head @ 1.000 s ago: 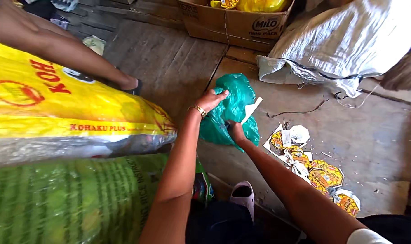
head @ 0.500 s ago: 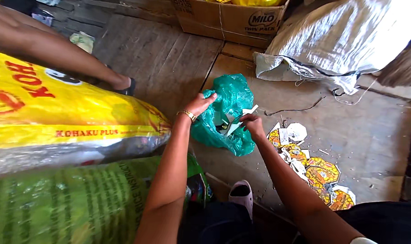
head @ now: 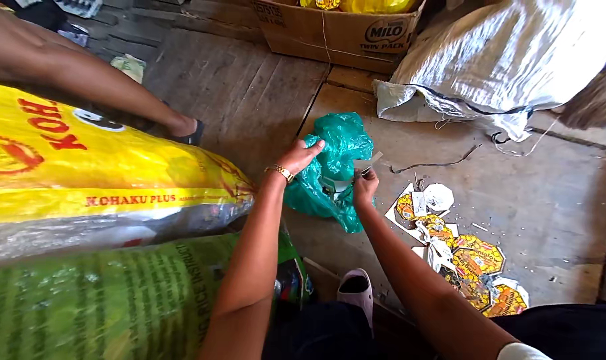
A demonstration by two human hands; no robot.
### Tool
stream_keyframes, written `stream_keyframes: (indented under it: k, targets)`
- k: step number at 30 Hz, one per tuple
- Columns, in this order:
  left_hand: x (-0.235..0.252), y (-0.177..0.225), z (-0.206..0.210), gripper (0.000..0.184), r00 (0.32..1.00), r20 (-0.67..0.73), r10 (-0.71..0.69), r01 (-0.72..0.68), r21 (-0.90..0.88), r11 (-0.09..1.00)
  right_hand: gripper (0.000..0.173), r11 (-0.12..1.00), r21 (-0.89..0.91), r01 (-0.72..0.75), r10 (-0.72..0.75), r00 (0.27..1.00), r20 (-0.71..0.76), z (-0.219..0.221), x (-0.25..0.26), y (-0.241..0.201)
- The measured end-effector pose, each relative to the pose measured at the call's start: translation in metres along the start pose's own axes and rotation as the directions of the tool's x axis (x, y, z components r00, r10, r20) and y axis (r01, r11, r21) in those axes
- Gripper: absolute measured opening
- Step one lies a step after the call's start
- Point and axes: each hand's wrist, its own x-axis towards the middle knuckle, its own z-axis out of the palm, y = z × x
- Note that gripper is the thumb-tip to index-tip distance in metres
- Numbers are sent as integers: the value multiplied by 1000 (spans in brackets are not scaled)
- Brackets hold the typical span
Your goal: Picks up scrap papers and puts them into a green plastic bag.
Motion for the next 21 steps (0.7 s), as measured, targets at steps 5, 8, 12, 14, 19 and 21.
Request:
stream_keyframes:
  k: [5, 8, 12, 14, 19, 21]
  targets:
    - [-8, 9, 8, 63, 1000, -28, -9, 10, 19, 1000, 35, 637, -683, 359, 212, 770, 602, 30, -41, -13]
    - [-16, 22, 8, 65, 998, -55, -16, 18, 36, 999, 38, 470, -806, 360, 545, 599, 586, 45, -22, -23]
    - [-10, 11, 12, 59, 995, -88, -38, 41, 31, 999, 30, 438, -755, 488, 392, 652, 649, 18, -26, -66]
    - [-4, 8, 16, 61, 995, -82, -59, 62, 45, 997, 27, 459, -713, 530, 372, 614, 696, -14, -13, -90]
    - [8, 9, 22, 63, 997, -58, -52, 57, 83, 995, 28, 428, -876, 224, 189, 925, 328, -141, 91, -54]
    - [10, 10, 22, 65, 997, -52, -55, 59, 97, 994, 45, 357, -928, 103, 170, 970, 173, -196, 123, -23]
